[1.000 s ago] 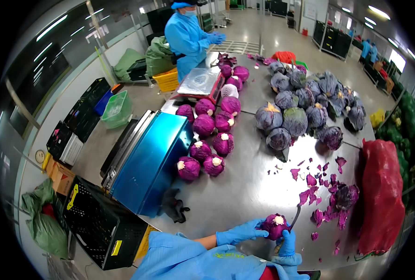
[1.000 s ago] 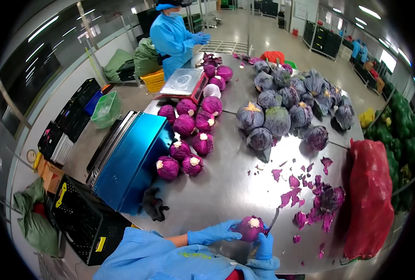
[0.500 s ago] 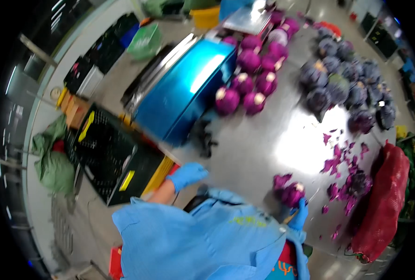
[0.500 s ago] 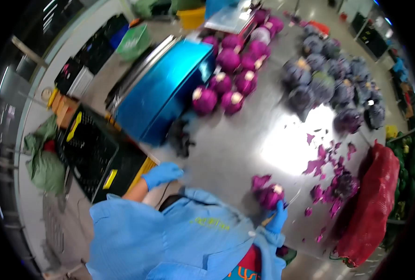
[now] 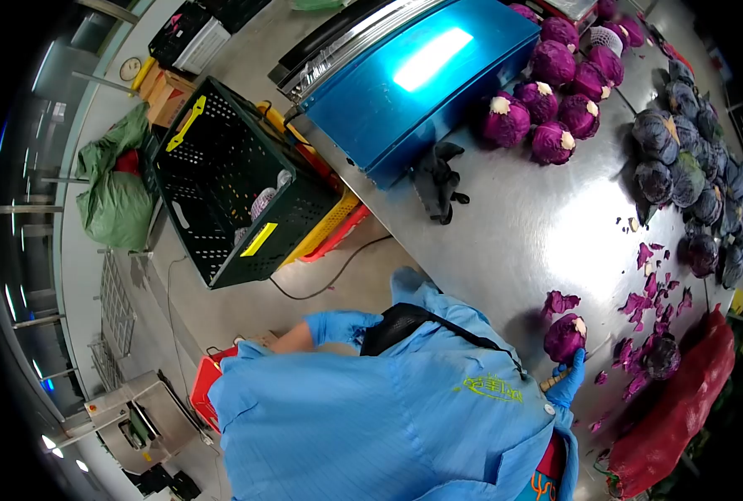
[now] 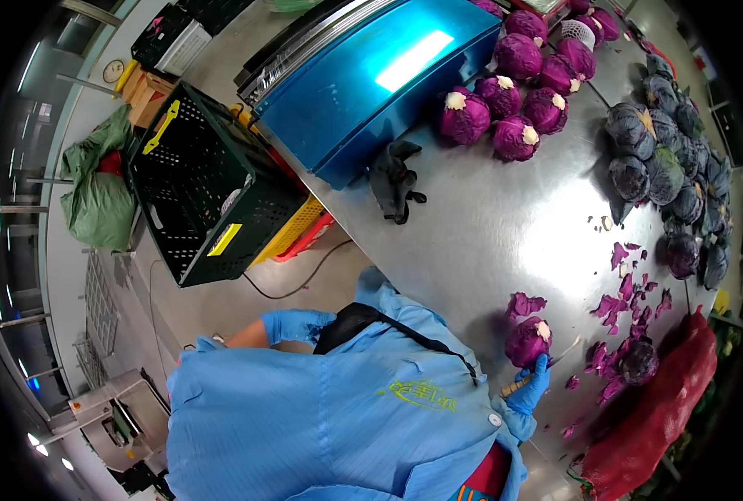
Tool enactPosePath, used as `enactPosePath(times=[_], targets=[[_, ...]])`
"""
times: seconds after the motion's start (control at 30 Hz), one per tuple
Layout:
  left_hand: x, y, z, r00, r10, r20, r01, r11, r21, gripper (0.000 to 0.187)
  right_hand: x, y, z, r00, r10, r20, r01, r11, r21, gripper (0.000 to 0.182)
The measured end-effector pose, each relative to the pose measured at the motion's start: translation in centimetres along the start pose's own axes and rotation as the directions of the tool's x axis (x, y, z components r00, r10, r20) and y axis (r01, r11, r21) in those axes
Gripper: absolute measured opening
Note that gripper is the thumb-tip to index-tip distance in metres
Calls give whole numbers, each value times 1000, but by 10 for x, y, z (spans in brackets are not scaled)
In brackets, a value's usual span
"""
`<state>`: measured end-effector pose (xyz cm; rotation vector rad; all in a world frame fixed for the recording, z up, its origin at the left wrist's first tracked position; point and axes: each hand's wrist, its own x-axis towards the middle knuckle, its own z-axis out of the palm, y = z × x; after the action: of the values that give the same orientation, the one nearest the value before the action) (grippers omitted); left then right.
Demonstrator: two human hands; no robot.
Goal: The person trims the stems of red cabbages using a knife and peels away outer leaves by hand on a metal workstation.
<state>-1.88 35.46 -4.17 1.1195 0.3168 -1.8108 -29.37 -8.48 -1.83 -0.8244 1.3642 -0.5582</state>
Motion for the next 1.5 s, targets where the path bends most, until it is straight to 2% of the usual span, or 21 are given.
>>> enactPosePath(times=[0.07, 0.17, 0.27, 0.37, 0.4, 0.5, 0.6, 0.7, 0.73, 0.8, 0.87, 0.9, 0.97, 1.03, 1.1, 1.13, 1.2, 1.3, 1.37, 1.43, 1.5], targets=[[-3, 2, 12, 992, 110, -68, -108, 994, 35, 66, 4, 4, -3, 1000, -9, 9, 9, 1000, -3, 28], [-35, 53, 50, 939, 165, -302, -65, 947, 315, 66, -14, 0, 6, 998, -54, 12, 54, 999, 5, 28], [-40, 84, 56, 923, 164, -349, 17, 888, 460, 70, -9, 7, -19, 1000, 16, 20, -15, 999, -32, 27], [-65, 105, 74, 877, 271, -396, -95, 907, 410, 75, 12, 11, -49, 997, 81, 1, -80, 983, -164, 27], [-57, 100, 67, 851, 280, -445, -49, 885, 463, 64, 18, 9, -51, 996, 92, -19, -94, 979, -183, 27], [-45, 89, 55, 840, 242, -485, -18, 907, 421, 76, 39, -1, -57, 992, 128, -1, -123, 952, -279, 26], [-44, 82, 57, 844, 207, -494, -13, 930, 368, 64, 21, -20, -10, 1000, 4, 17, 0, 975, -224, 26], [-59, 105, 80, 891, 227, -394, -33, 896, 443, 59, 32, -21, -6, 982, -45, 181, 93, 960, -264, 27], [-42, 81, 64, 905, 273, -325, -107, 888, 447, 55, 29, -28, 8, 961, -54, 270, 136, 945, -296, 29], [36, 19, 6, 911, 363, -194, -217, 825, 522, 46, 27, -29, 30, 948, -85, 308, 167, 953, -251, 34], [-14, 92, 71, 919, 269, -290, -96, 863, 497, 45, 24, -31, 42, 945, -122, 304, 194, 957, -216, 44], [8, 82, 48, 934, 176, -312, -12, 886, 464, 48, 33, -29, 38, 944, -111, 310, 201, 940, -275, 46], [24, 109, 51, 887, 373, -271, -122, 757, 642, 51, 31, -30, 43, 945, -117, 306, 202, 944, -262, 47], [39, 154, 63, 885, 445, -136, -184, 604, 776, 56, 33, -27, 42, 940, -158, 301, 231, 947, -223, 43], [72, 192, 86, 768, 635, 81, -329, 283, 901, 59, 42, -19, 38, 942, -171, 288, 236, 949, -211, 39], [67, 221, 117, 788, 587, 188, -348, 173, 922, 63, 48, -15, 31, 948, -169, 271, 232, 948, -217, 38], [51, 258, 187, 748, 546, 377, -508, 106, 855, 64, 40, -18, 31, 968, -111, 224, 160, 963, -218, 31], [104, 266, 252, 655, 471, 592, -685, 38, 728, 61, 21, -33, 35, 975, -70, 210, 121, 964, -238, 31], [110, 264, 289, 662, 352, 662, -704, -11, 710, 58, 12, -41, 34, 979, -54, 198, 103, 964, -247, 31], [103, 254, 308, 581, 287, 762, -751, -174, 637, 54, 3, -45, 37, 983, -32, 182, 79, 964, -254, 31], [76, 252, 303, 630, 75, 773, -776, 13, 631, 52, -4, -48, 39, 984, -24, 178, 71, 962, -265, 32]])
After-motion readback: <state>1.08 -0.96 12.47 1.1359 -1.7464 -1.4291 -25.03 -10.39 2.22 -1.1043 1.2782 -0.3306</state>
